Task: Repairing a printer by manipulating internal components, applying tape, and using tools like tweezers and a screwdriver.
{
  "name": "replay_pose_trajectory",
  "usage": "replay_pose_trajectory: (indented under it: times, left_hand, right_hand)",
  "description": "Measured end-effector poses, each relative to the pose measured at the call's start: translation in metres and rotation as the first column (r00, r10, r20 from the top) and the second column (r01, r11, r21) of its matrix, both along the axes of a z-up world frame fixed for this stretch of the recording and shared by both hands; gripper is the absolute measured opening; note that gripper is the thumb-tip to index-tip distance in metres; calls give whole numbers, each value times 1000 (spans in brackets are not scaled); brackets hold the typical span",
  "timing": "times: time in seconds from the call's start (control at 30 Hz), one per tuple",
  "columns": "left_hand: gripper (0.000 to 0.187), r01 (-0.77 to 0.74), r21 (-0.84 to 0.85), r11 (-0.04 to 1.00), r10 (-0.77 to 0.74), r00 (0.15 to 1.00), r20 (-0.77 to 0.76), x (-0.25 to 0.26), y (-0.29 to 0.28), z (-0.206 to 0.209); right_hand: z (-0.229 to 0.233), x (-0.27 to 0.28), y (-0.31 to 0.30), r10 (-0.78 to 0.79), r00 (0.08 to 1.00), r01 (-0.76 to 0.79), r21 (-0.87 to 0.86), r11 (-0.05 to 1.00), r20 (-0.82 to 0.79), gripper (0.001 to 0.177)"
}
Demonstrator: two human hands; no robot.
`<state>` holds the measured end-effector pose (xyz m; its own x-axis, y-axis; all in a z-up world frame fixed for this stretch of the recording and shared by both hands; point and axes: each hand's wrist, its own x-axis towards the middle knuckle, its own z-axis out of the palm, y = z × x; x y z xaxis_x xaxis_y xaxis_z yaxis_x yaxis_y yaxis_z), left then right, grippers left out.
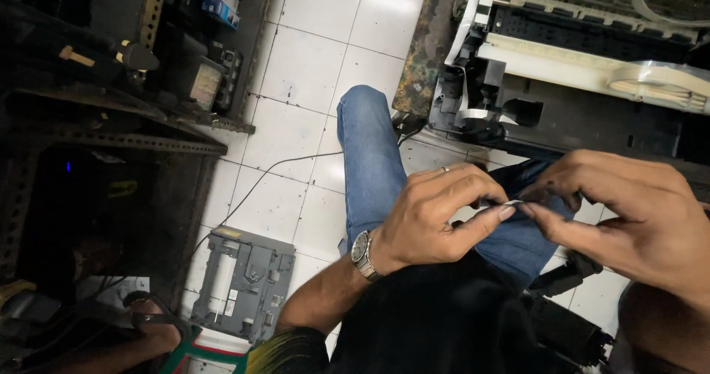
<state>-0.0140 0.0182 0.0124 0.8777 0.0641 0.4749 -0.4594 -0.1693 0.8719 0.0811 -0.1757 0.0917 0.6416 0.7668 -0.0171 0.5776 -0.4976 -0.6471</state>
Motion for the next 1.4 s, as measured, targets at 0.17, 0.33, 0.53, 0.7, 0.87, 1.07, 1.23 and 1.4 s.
replay_pose_trajectory:
  times: [0.17,0.33,0.53,0.7,0.87,1.07,1.23,1.4]
  left_hand:
    - [16,31,-46,998,-34,997,-62,2,-8,-30]
    - [32,-172,-141,975,134,960,-244,23,3,-49]
    - [46,-487,-67,871,436,828,-353,90,36,-69]
    - [49,-451,-178,875,336,828,-448,116,39,-71]
    - [33,-350,-261,900,230,888,-398,114,42,-84]
    - [48,-427,4,904,414,875,-251,112,47,-93]
    - [26,-441,42,897,442,885,-147,108,45,-84]
    - [22,-419,39,907,420,901,-106,107,43,-90]
  right_hand:
    - [1,-1,1,8,993,-7,-3,1000,114,21]
    - [-24,18,-26,-9,981,4,27,1000,196,24]
    - [-36,66,-21,21,951,-16,-19,1000,309,21]
    - [-18,82,15,88,939,-67,-74,995,332,23]
    - [-26,94,26,157,917,-142,-67,988,367,19]
    - [-44,103,41,245,859,-187,-170,968,450,23]
    - [-64,117,56,340,742,-211,-281,936,577,27]
    - [-77,119,64,362,688,-153,-361,920,629,23]
